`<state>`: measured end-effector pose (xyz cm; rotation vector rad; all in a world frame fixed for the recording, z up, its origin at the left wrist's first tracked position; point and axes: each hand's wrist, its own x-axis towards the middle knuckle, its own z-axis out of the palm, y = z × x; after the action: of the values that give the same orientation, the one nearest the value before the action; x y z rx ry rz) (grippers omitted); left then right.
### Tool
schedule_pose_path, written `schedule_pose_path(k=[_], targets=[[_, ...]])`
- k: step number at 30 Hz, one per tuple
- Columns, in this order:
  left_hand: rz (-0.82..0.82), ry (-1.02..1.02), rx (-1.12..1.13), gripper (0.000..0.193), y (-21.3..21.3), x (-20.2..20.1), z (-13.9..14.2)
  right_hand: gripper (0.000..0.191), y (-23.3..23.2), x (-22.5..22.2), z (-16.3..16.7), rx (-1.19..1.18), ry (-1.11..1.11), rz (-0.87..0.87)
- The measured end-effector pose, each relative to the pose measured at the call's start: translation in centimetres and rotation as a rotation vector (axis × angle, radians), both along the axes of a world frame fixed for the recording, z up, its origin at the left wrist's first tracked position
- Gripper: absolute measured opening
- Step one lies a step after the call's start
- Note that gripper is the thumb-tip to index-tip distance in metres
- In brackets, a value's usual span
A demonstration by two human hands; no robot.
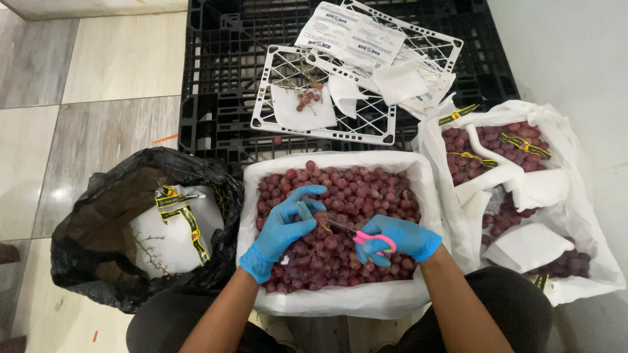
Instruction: The person, wearing blue gloves, sits on the floor and uses pink-handled scissors to trim stems from red grape bunches in a foam-lined box. Trimmed bunches are placed into white foam packing bags beside the box, and the person occasionally rearranges grapes in the box.
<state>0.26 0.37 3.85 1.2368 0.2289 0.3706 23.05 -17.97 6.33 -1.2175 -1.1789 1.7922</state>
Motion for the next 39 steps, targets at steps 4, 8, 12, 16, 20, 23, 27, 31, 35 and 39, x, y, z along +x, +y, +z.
schedule_pose_path(k=[4, 8, 12, 16, 20, 23, 27, 31, 35, 39], targets=[[0.026, 0.024, -0.007, 0.012, -0.1, 0.3, 0.1, 0.043, 0.0, 0.1, 0.0, -0.003, -0.025, 0.052], [0.037, -0.005, 0.074, 0.013, 0.1, 0.2, -0.3, 0.046, 0.0, 0.1, -0.1, 0.003, -0.006, 0.060], [0.019, -0.044, 0.098, 0.013, 0.1, 0.2, -0.8, 0.043, 0.0, 0.2, 0.0, -0.060, -0.018, 0.070], [0.038, 0.042, 0.050, 0.003, 0.2, 0.3, -0.4, 0.041, 0.0, 0.2, 0.2, -0.103, -0.040, 0.058], [0.010, 0.075, -0.006, 0.005, -0.1, 0.5, 0.6, 0.039, 0.3, -0.5, 0.0, -0.097, -0.079, 0.000], [-0.010, 0.074, -0.017, 0.006, -0.3, 0.7, 1.1, 0.036, 0.5, -1.3, -0.3, -0.129, -0.057, -0.089], [0.035, 0.131, -0.065, 0.034, -0.3, 1.0, 0.9, 0.036, 0.9, -2.3, -0.3, -0.089, -0.213, -0.217], [0.088, 0.070, -0.044, 0.008, -0.1, 1.2, -0.3, 0.042, 0.8, -2.5, 1.5, -0.093, -0.384, -0.300], [0.123, 0.053, -0.028, 0.012, -0.1, 1.3, -1.3, 0.052, -0.2, -3.8, 3.6, 0.053, -0.967, -0.233], [0.102, 0.033, 0.045, 0.011, -0.3, 1.4, -1.4, 0.059, 0.5, -4.7, 4.1, -0.030, -1.131, -0.218]])
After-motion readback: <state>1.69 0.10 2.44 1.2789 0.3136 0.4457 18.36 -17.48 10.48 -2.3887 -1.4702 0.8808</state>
